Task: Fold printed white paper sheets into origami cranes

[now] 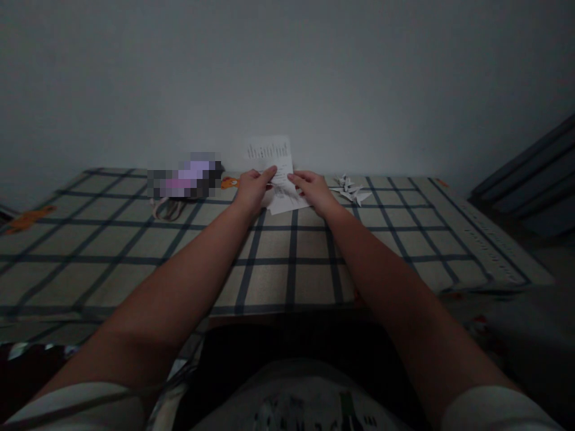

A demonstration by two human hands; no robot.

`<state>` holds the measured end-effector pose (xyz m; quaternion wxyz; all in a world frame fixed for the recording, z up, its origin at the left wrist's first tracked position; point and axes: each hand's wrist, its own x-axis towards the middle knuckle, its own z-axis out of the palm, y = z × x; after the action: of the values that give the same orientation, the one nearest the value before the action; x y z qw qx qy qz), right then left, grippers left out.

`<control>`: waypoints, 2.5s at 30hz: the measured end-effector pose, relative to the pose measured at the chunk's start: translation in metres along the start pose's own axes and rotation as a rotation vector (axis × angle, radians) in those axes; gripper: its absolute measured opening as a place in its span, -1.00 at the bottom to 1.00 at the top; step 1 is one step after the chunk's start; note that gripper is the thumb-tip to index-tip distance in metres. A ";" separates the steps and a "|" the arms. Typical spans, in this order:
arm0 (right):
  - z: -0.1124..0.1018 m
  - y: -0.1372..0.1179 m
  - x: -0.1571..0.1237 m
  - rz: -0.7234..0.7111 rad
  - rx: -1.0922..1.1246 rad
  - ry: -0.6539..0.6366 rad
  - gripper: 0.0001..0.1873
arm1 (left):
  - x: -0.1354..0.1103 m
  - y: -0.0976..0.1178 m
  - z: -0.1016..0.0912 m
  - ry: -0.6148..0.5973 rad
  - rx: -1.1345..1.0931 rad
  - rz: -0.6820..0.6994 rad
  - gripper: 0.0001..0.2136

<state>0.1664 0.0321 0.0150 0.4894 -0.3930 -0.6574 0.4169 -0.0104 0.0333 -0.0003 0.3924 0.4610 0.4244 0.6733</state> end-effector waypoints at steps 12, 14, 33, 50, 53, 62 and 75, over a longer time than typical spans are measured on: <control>-0.001 0.014 0.009 -0.046 0.012 0.038 -0.79 | -0.010 0.015 0.004 -0.195 -0.101 -0.205 -0.61; -0.001 0.014 0.009 -0.034 -0.007 0.043 -0.78 | -0.012 0.014 0.005 -0.245 -0.067 -0.213 -0.61; -0.003 0.012 0.000 -0.020 -0.125 -0.048 -0.68 | -0.008 0.009 0.005 -0.063 0.015 -0.063 -0.68; -0.002 -0.002 -0.005 -0.008 -0.154 -0.077 -0.78 | -0.005 0.007 0.004 -0.013 -0.002 -0.059 -0.69; -0.002 0.003 -0.002 -0.014 -0.126 -0.066 -0.77 | -0.005 0.007 0.004 -0.025 -0.016 -0.054 -0.69; 0.000 0.007 0.001 0.023 -0.094 -0.078 -0.83 | -0.005 0.007 0.005 0.002 -0.028 -0.050 -0.68; 0.002 -0.014 -0.010 0.068 -0.149 -0.115 -0.81 | -0.009 0.010 0.006 -0.044 0.010 -0.072 -0.66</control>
<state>0.1653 0.0179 0.0249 0.4057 -0.4261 -0.6999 0.4050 -0.0031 0.0230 0.0077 0.4234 0.4621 0.4353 0.6463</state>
